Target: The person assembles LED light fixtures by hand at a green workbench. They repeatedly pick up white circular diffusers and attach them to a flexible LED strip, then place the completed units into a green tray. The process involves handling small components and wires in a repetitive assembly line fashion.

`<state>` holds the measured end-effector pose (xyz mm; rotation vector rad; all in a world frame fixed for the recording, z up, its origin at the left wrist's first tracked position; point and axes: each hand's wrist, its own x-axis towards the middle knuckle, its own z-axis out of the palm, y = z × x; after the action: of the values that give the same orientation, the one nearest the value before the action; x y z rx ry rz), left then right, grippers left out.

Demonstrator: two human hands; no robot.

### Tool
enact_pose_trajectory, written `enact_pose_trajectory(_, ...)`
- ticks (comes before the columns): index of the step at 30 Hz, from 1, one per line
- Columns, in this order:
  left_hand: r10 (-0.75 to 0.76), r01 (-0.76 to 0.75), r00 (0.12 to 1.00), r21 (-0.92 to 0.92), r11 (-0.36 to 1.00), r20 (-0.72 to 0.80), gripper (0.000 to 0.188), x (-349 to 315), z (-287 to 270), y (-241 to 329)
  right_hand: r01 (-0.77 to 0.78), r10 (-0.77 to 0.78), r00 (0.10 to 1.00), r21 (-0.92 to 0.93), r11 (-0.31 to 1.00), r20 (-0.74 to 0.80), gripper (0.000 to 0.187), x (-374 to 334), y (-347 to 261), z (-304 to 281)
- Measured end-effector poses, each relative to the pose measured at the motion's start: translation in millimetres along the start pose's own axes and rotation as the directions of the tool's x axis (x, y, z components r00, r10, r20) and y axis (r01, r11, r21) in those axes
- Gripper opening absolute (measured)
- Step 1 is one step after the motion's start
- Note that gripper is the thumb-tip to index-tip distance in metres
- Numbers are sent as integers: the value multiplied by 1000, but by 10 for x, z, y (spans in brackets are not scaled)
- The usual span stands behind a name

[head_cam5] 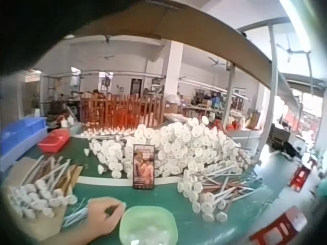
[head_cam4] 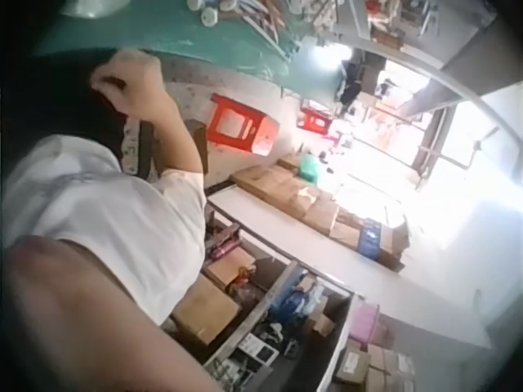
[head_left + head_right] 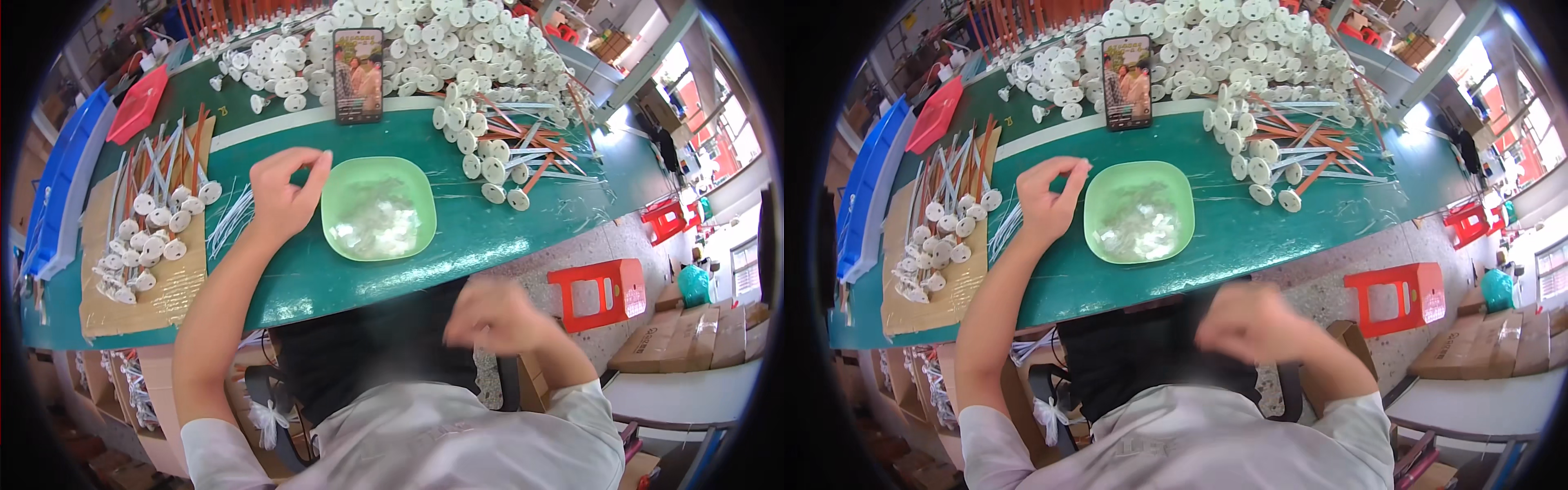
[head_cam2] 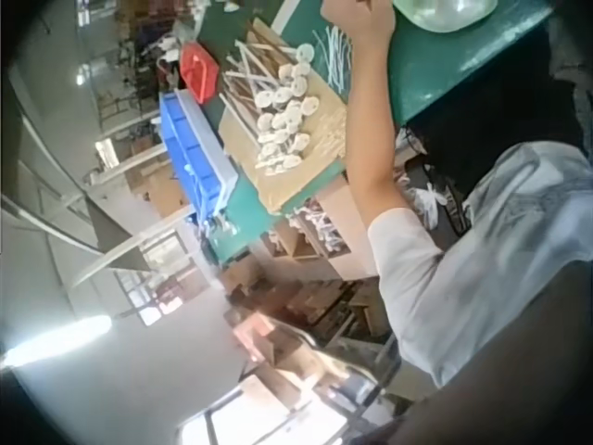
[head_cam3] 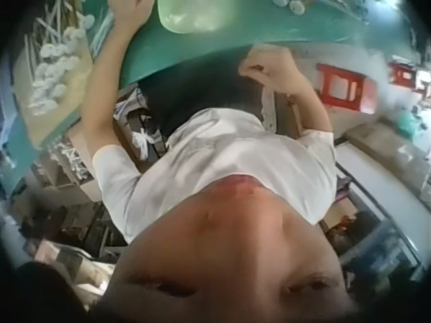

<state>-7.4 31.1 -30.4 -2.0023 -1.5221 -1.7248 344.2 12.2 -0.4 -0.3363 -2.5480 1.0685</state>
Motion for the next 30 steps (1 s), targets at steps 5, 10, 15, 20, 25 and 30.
enact_pose_trajectory(5,26,-27,1000,64,998,12,11,-135,-81,-94,-385,-191,748,-650,655,-636,19,181,462,-555)
enact_pose_trajectory(10,48,-49,999,42,998,23,11,-110,-36,-36,-548,58,700,-483,683,-712,27,1,825,-529)
enact_pose_trajectory(15,106,-108,992,27,994,67,11,-111,-40,27,-590,38,526,-333,735,-850,17,-9,840,-326)
enact_pose_trajectory(20,119,-122,990,43,992,72,10,-114,-34,26,-494,-58,414,-277,824,-909,20,144,671,-150)
enact_pose_trajectory(25,118,-120,991,30,992,67,11,-105,-43,25,-252,-367,433,-501,828,-824,26,451,516,-73)
enact_pose_trajectory(30,29,-24,997,-85,996,65,4,-128,-94,53,33,-641,464,-711,703,-612,32,817,86,151)
